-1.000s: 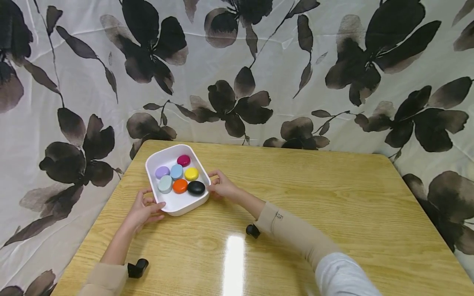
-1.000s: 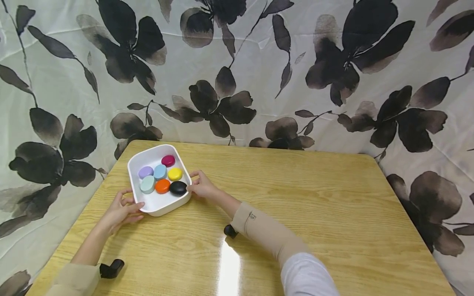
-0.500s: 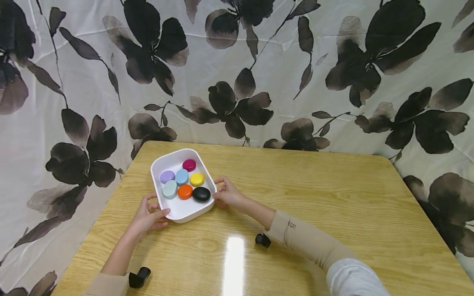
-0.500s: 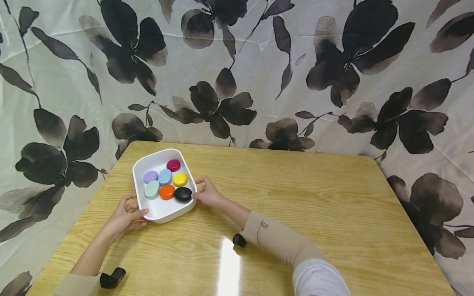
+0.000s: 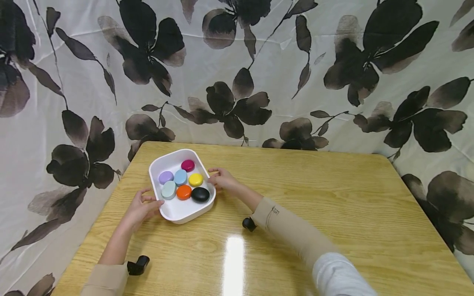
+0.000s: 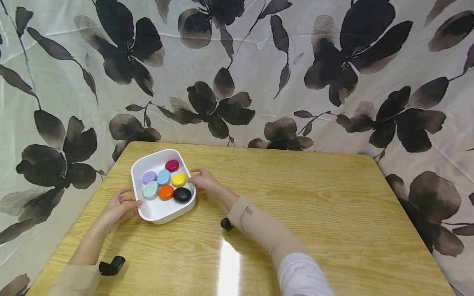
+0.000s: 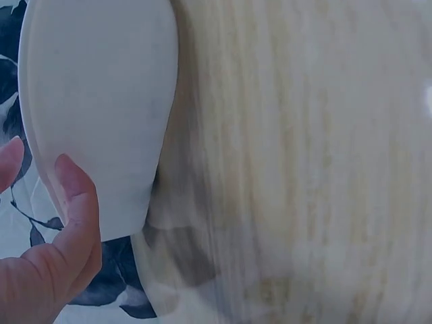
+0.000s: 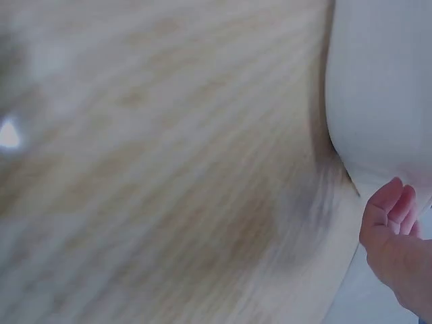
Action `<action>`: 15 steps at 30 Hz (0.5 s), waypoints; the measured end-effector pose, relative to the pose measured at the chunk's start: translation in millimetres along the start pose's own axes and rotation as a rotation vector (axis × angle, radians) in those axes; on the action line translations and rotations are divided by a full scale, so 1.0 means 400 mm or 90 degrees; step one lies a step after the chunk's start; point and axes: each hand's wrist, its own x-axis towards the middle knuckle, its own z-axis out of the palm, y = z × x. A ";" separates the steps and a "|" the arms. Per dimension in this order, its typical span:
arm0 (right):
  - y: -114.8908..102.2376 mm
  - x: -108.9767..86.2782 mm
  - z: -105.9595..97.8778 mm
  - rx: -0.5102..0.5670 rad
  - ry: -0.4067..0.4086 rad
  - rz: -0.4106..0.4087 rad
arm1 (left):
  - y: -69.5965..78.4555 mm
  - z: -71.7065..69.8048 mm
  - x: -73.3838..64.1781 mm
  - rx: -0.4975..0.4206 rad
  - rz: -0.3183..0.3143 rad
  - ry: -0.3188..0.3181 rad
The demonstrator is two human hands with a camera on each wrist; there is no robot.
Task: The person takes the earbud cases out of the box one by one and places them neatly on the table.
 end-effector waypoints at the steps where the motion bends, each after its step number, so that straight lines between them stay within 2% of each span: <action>1: -0.004 0.009 0.002 -0.002 0.001 0.001 | 0.004 -0.003 0.005 -0.004 0.002 0.003; 5: -0.019 0.043 0.004 0.008 0.007 0.015 | 0.012 -0.011 0.023 -0.023 0.014 0.009; 11: -0.033 0.073 0.008 0.018 0.023 0.044 | 0.010 -0.023 0.046 -0.026 0.008 0.013; 14: -0.026 0.087 0.009 0.004 0.034 0.031 | 0.008 -0.029 0.055 -0.033 0.004 0.006; 15: -0.001 0.116 0.003 0.013 0.023 0.008 | 0.007 -0.030 0.058 -0.036 0.003 0.003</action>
